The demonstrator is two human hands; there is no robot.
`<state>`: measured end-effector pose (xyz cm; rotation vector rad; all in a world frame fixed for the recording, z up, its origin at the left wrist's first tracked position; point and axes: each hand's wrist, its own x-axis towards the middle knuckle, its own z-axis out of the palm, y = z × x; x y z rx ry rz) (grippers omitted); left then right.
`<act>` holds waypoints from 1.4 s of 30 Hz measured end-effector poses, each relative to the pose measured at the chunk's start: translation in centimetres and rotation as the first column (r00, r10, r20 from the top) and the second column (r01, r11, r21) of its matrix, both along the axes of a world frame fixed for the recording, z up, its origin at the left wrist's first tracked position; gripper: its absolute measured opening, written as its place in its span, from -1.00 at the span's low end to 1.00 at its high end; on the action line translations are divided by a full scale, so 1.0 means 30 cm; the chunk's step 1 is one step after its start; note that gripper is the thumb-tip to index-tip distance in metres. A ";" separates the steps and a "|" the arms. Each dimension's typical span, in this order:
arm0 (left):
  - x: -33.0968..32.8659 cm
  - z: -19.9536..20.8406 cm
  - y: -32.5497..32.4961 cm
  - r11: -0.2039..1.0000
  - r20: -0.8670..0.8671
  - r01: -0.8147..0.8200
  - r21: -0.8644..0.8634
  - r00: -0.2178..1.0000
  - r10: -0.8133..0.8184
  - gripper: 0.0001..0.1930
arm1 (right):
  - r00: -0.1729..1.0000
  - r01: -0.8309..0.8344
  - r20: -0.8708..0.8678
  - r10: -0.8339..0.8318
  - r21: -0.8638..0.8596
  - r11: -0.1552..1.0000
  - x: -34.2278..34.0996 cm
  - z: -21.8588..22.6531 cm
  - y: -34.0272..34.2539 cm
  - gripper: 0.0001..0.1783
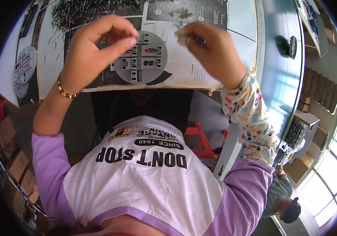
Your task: Assembling small plastic circular parts at a workstation in a factory.
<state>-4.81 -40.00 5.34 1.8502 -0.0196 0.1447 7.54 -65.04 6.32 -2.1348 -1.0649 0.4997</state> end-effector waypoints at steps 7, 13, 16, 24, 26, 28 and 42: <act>-0.058 -0.082 -0.046 0.903 0.368 -0.028 0.429 0.918 -0.146 -0.87 | 0.926 -0.094 0.367 0.091 -0.009 0.996 -0.085 -0.073 -0.040 -0.74; -0.061 -0.096 -0.055 0.845 0.371 -0.061 0.531 0.914 -0.166 -0.87 | 0.912 -0.023 0.409 0.027 -0.015 1.000 -0.084 -0.085 -0.038 -0.82; -0.055 -0.104 -0.056 0.834 0.399 -0.086 0.545 0.901 -0.168 -0.87 | 0.910 -0.042 0.409 0.063 -0.060 0.997 -0.071 -0.085 -0.046 -0.82; -0.048 -0.101 -0.062 0.794 0.467 -0.177 0.582 0.872 -0.147 -0.84 | 0.963 -0.048 0.266 0.046 0.001 0.999 -0.090 -0.046 -0.043 -0.81; -0.047 -0.105 -0.056 0.825 0.438 -0.121 0.552 0.884 -0.164 -0.83 | 0.985 -0.032 0.172 0.026 0.032 0.999 -0.096 -0.027 -0.037 -0.80; -0.047 -0.113 -0.051 0.839 0.422 -0.092 0.536 0.890 -0.172 -0.83 | 0.999 0.016 0.030 -0.016 0.005 1.000 -0.100 -0.010 -0.025 -0.80; -0.019 -0.093 -0.077 0.799 0.416 -0.059 0.598 0.875 -0.246 -0.80 | 0.899 0.054 -0.437 -0.032 0.036 0.998 -0.071 -0.079 0.035 -0.79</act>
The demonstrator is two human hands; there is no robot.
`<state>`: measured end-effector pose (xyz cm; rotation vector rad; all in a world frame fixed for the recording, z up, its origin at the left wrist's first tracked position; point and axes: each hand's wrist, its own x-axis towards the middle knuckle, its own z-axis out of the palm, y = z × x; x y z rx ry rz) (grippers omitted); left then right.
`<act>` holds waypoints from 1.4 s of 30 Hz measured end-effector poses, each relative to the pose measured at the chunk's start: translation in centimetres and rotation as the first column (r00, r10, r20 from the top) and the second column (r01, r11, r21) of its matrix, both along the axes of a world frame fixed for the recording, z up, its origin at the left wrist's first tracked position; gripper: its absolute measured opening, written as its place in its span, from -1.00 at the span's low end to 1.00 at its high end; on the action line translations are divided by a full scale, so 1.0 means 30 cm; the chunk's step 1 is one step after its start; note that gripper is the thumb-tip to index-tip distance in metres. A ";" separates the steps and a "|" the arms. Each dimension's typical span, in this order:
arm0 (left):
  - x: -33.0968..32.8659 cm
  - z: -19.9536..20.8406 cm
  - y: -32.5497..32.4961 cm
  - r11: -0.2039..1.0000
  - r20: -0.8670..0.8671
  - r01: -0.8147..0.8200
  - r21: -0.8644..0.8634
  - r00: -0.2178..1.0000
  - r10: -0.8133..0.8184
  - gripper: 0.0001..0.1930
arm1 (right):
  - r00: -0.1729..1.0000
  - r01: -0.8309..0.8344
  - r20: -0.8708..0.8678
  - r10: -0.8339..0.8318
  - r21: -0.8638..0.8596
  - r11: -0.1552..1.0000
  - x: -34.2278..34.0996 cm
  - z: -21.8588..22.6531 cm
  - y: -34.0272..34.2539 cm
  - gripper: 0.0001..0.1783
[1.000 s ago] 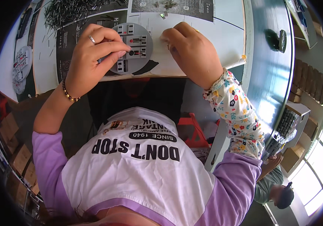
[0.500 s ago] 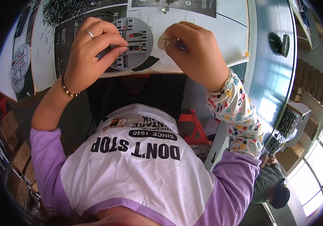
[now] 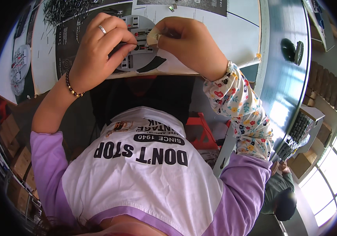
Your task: Assembling small plastic circular parts at a workstation in a factory.
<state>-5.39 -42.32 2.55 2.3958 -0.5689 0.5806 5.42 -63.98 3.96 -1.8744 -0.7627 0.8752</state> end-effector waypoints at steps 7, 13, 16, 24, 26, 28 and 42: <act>0.027 -0.027 -0.012 0.997 -0.115 0.053 -0.064 0.992 -0.060 -0.81 | 0.901 0.172 -0.412 -0.133 0.060 0.983 -0.007 -0.015 -0.004 -0.76; 0.029 -0.030 -0.016 0.998 -0.110 0.063 -0.029 0.992 -0.066 -0.82 | 0.967 0.135 -0.217 -0.133 -0.005 0.991 -0.019 0.009 0.012 -0.76; 0.019 -0.003 -0.020 0.999 -0.077 0.031 0.025 0.997 -0.029 -0.79 | 0.983 0.135 -0.122 -0.137 -0.027 0.991 -0.028 0.014 0.010 -0.77; 0.036 -0.033 -0.055 0.999 0.188 -0.036 0.020 0.982 0.032 -0.79 | 0.577 -0.172 0.814 0.068 0.040 0.984 -0.090 0.005 -0.006 -0.72; -0.013 0.000 -0.050 0.995 -0.074 -0.044 0.089 0.996 0.051 -0.81 | 0.501 -0.201 0.855 0.135 -0.037 0.979 -0.094 0.020 -0.005 -0.70; -0.053 -0.014 -0.047 0.998 -0.052 -0.050 0.035 0.997 0.052 -0.77 | 0.461 -0.217 0.871 0.170 -0.075 0.973 -0.103 0.036 0.001 -0.69; -0.079 -0.044 -0.053 0.999 -0.059 -0.034 -0.004 0.998 0.034 -0.64 | 0.216 -0.154 0.925 0.312 -0.283 0.947 -0.157 0.053 -0.013 -0.77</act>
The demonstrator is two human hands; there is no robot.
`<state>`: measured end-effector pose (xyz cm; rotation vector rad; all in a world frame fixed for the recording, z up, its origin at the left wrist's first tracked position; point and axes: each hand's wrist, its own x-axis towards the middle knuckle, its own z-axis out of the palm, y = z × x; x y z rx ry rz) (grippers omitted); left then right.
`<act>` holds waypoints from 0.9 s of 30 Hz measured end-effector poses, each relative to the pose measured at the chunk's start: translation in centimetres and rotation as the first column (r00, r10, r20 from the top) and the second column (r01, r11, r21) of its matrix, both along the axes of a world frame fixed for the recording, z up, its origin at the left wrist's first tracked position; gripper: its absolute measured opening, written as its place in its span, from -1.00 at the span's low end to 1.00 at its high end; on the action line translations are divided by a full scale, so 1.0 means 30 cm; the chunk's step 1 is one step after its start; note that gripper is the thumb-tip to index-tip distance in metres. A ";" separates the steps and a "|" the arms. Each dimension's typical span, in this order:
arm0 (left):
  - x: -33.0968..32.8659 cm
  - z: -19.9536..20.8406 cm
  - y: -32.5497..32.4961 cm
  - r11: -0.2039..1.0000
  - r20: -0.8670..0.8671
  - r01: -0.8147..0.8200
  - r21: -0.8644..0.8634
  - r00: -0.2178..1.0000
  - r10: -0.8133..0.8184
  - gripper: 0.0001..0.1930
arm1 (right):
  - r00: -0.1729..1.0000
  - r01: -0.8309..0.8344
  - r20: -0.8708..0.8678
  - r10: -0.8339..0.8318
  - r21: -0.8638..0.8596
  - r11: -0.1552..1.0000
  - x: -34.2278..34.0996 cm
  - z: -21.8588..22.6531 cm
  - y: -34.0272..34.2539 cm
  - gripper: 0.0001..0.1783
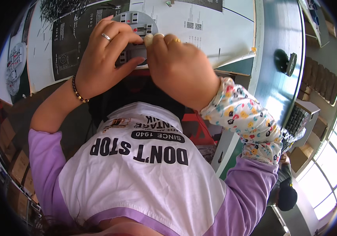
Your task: Assembling small plastic circular parts at a workstation in a factory.
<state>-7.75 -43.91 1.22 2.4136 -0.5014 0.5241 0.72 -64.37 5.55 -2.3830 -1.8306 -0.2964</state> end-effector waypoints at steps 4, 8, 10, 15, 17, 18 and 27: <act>-0.012 -0.019 0.017 0.998 0.024 -0.035 -0.047 0.999 0.036 -0.58 | 0.557 0.385 -0.821 0.129 0.392 0.835 0.039 0.042 -0.029 -0.68; -0.036 -0.026 0.018 0.999 -0.012 0.053 0.004 0.999 -0.053 -0.54 | -0.051 0.529 -0.764 0.643 0.525 0.667 0.103 0.018 0.020 -0.41; -0.053 -0.040 0.006 0.999 -0.002 0.033 0.015 0.999 -0.033 -0.51 | -0.179 0.481 -0.632 0.754 0.612 0.627 0.113 0.003 0.048 -0.33; -0.062 -0.052 0.003 0.999 0.053 -0.007 0.038 0.999 0.005 -0.47 | -0.116 0.405 -0.715 0.690 0.600 0.690 0.103 -0.027 0.093 -0.43; -0.064 -0.056 0.002 1.000 0.057 -0.006 0.018 0.998 0.005 -0.47 | -0.080 0.300 -0.793 0.604 0.559 0.773 0.106 -0.030 0.109 -0.45; -0.065 -0.057 0.002 1.000 0.062 -0.001 0.003 0.998 0.001 -0.47 | -0.083 0.298 -0.795 0.601 0.556 0.776 0.100 -0.024 0.108 -0.45; -0.061 -0.049 -0.010 0.999 0.065 0.016 0.037 0.998 -0.018 -0.44 | -0.122 0.586 -0.798 0.590 0.422 0.692 0.060 0.017 0.118 -0.50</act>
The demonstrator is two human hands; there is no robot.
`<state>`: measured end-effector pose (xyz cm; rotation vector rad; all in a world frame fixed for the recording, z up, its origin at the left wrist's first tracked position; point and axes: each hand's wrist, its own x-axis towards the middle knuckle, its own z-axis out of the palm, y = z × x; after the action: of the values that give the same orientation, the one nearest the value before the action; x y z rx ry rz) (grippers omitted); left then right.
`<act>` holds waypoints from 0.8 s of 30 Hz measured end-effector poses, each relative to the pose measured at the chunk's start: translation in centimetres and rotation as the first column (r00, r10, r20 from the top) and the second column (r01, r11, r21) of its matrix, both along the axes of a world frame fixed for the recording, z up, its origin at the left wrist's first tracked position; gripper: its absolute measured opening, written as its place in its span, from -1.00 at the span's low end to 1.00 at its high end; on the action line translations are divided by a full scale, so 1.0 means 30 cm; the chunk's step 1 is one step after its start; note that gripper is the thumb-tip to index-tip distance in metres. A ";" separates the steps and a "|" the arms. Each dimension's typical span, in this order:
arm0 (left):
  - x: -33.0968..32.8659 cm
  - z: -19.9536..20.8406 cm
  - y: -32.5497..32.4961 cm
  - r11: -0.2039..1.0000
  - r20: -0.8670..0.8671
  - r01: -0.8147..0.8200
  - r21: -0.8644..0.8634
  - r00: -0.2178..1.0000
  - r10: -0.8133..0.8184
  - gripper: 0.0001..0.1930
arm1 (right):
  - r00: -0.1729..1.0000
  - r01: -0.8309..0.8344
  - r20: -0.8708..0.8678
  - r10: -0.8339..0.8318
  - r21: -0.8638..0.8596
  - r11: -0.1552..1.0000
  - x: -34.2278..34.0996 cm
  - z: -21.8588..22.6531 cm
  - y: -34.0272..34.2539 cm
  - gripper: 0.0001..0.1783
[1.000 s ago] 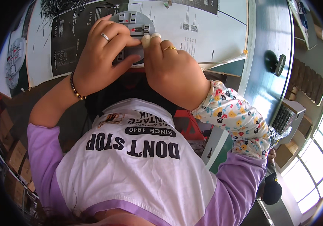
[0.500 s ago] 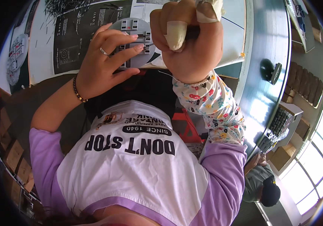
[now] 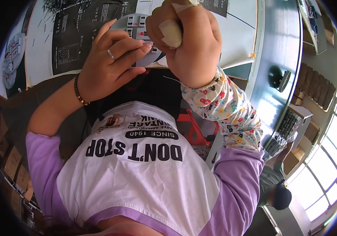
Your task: Assembling small plastic circular parts at a workstation in a factory.
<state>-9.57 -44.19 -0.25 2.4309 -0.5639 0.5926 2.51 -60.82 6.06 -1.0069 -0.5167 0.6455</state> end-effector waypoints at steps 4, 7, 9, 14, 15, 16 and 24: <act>-0.005 -0.006 0.017 0.998 -0.020 0.038 0.040 0.999 -0.037 -0.47 | 0.987 0.047 0.156 -0.048 0.005 0.999 -0.022 -0.027 -0.019 -0.50; -0.008 -0.004 0.008 0.999 -0.031 0.040 0.027 0.999 -0.040 -0.46 | 0.959 0.053 0.274 -0.077 0.094 0.994 -0.053 -0.023 -0.036 -0.48; -0.011 -0.004 0.004 0.999 -0.039 0.042 0.015 0.998 -0.041 -0.46 | 0.933 0.050 0.346 -0.099 0.146 0.988 -0.075 -0.020 -0.050 -0.47; -0.010 -0.003 0.012 1.000 -0.004 0.018 0.017 1.000 -0.018 -0.39 | 0.853 0.044 0.519 -0.049 0.020 0.999 -0.103 -0.055 -0.044 -0.45; -0.008 -0.002 0.012 0.999 -0.001 0.026 0.024 1.000 -0.026 -0.37 | 0.854 0.043 0.518 -0.048 0.021 0.999 -0.105 -0.057 -0.039 -0.45; -0.006 0.000 0.011 0.999 0.001 0.035 0.031 0.999 -0.035 -0.36 | 0.827 0.040 0.561 -0.028 -0.009 0.999 -0.106 -0.058 -0.034 -0.45; 0.020 0.069 0.011 0.970 0.008 -0.113 -0.217 0.993 0.118 -0.32 | 0.889 0.185 0.434 -0.144 -0.055 0.981 -0.052 0.098 -0.131 -0.59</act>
<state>-8.97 -43.87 1.83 2.2635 -0.3476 0.6912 0.94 -64.76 8.99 -1.2781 -0.7813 0.2933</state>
